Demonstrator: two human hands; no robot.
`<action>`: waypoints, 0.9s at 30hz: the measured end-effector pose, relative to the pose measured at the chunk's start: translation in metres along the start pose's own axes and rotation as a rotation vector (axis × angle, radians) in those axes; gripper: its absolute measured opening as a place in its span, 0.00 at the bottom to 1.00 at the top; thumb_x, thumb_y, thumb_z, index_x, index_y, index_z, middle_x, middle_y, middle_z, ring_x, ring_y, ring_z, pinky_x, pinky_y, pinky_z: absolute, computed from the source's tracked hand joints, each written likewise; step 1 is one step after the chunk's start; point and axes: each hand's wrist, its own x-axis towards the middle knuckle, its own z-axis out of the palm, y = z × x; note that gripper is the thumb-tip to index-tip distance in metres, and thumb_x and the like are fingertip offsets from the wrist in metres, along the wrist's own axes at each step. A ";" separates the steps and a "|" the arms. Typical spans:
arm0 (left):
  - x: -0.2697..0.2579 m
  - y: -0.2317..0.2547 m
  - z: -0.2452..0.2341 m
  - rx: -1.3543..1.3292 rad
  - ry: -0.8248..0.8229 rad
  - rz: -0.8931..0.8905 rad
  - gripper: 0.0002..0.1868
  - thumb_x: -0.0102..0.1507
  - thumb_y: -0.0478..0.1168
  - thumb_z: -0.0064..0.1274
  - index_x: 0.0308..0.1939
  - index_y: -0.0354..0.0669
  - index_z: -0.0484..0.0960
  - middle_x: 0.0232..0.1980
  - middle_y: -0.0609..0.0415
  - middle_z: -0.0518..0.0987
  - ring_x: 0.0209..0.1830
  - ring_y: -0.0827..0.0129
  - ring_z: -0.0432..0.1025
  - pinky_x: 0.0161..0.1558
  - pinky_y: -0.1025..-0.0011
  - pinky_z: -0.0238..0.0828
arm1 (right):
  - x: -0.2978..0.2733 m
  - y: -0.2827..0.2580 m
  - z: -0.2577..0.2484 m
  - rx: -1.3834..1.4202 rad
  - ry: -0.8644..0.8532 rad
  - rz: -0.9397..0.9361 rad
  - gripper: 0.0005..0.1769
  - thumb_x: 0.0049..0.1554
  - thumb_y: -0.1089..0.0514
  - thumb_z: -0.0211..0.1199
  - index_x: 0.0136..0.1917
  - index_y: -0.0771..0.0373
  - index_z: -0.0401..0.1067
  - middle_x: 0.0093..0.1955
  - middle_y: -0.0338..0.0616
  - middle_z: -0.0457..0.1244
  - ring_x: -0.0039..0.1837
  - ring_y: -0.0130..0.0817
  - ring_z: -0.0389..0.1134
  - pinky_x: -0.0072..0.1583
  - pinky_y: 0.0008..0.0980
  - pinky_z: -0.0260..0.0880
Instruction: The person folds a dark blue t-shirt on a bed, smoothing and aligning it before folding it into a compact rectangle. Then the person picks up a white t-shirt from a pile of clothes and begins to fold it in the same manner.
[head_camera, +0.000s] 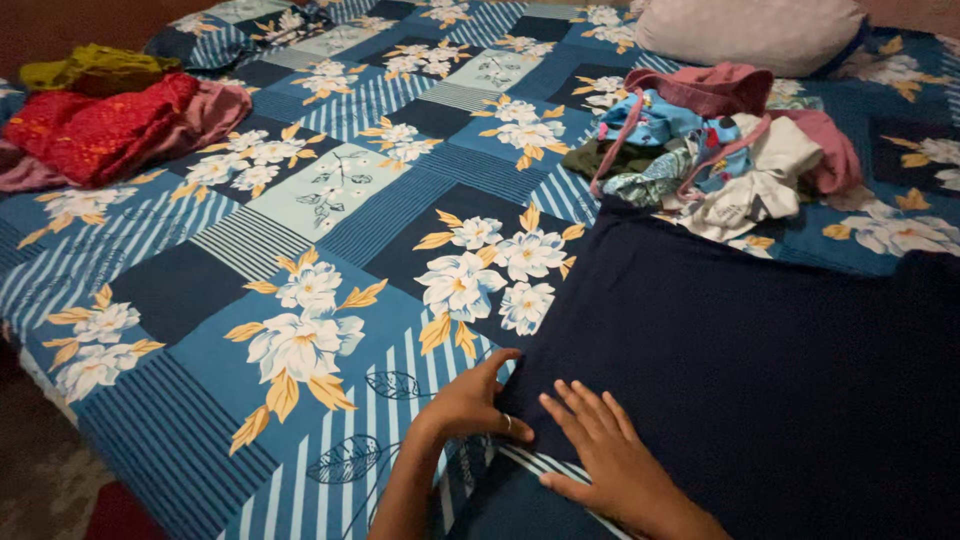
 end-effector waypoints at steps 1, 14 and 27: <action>-0.002 0.000 -0.001 -0.030 -0.032 0.020 0.61 0.40 0.47 0.79 0.75 0.52 0.63 0.56 0.37 0.79 0.58 0.54 0.74 0.56 0.62 0.72 | -0.003 -0.003 0.001 -0.038 0.029 -0.021 0.46 0.58 0.36 0.59 0.82 0.56 0.49 0.84 0.53 0.42 0.85 0.52 0.37 0.77 0.58 0.32; 0.015 0.035 0.087 0.381 0.588 0.626 0.39 0.66 0.53 0.61 0.79 0.49 0.66 0.81 0.41 0.62 0.81 0.42 0.55 0.76 0.52 0.56 | -0.037 0.016 0.018 0.032 0.106 0.263 0.26 0.62 0.40 0.52 0.68 0.53 0.69 0.73 0.36 0.62 0.80 0.31 0.58 0.85 0.39 0.50; -0.020 0.086 0.131 0.514 -0.117 0.619 0.56 0.55 0.60 0.58 0.82 0.46 0.49 0.85 0.40 0.37 0.84 0.40 0.28 0.72 0.34 0.20 | -0.153 0.031 -0.057 -0.186 -0.332 0.461 0.42 0.63 0.39 0.50 0.84 0.48 0.39 0.87 0.44 0.31 0.87 0.43 0.28 0.79 0.56 0.29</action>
